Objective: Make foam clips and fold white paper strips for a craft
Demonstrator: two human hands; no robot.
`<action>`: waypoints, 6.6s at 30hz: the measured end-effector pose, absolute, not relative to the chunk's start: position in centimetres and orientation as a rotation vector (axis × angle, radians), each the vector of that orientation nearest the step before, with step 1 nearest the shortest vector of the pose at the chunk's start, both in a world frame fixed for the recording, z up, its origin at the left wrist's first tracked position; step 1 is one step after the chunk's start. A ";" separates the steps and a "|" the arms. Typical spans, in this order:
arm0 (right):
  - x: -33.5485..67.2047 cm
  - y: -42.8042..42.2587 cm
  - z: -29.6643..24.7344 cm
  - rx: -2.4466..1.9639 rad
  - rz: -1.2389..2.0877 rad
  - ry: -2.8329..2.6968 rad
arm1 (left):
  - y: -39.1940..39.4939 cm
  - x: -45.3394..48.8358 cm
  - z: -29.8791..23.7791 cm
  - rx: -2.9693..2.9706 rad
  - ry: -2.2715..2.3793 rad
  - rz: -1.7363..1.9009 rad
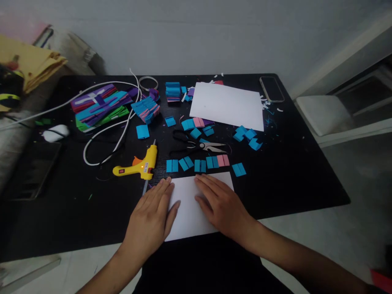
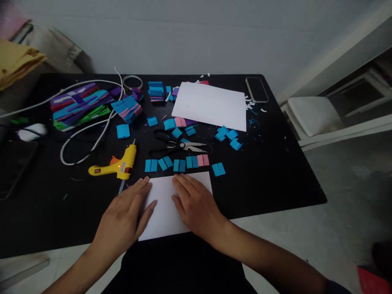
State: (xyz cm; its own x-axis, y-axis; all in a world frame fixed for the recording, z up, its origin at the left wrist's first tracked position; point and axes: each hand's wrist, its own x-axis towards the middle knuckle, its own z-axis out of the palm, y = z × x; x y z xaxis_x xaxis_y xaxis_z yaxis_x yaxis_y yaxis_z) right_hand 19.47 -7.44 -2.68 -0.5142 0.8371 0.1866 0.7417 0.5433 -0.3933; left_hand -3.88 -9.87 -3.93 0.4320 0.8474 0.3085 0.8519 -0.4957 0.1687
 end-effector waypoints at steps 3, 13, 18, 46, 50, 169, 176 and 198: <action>21.0 -7.4 -2.6 -1.328 0.352 -2.423 | -9.9 -3.9 -3.8 -2.648 -1.566 -0.549; 25.5 -7.3 -2.5 -1.435 0.227 -2.403 | -9.8 -3.9 -3.8 -2.660 -1.566 -0.542; 25.9 -7.1 -2.3 -1.431 0.184 -2.357 | -9.6 -3.9 -3.8 -2.684 -1.598 -0.541; 20.2 -4.2 -1.6 -1.867 0.579 -2.218 | -9.7 -4.0 -3.9 -2.813 -1.471 -0.672; 22.3 -4.3 -1.4 -1.929 0.558 -2.198 | -9.7 -4.0 -3.9 -2.819 -1.480 -0.661; 28.0 -1.0 2.8 -1.275 1.472 -1.810 | -8.3 -4.3 4.7 -3.198 -1.975 -1.211; 28.5 -0.5 2.0 -1.209 1.551 -1.812 | -7.4 -3.6 4.6 -3.139 -2.380 -1.311; 25.8 -0.3 2.3 -1.297 1.667 -1.481 | -0.6 -5.9 4.8 -1.963 -3.110 -2.719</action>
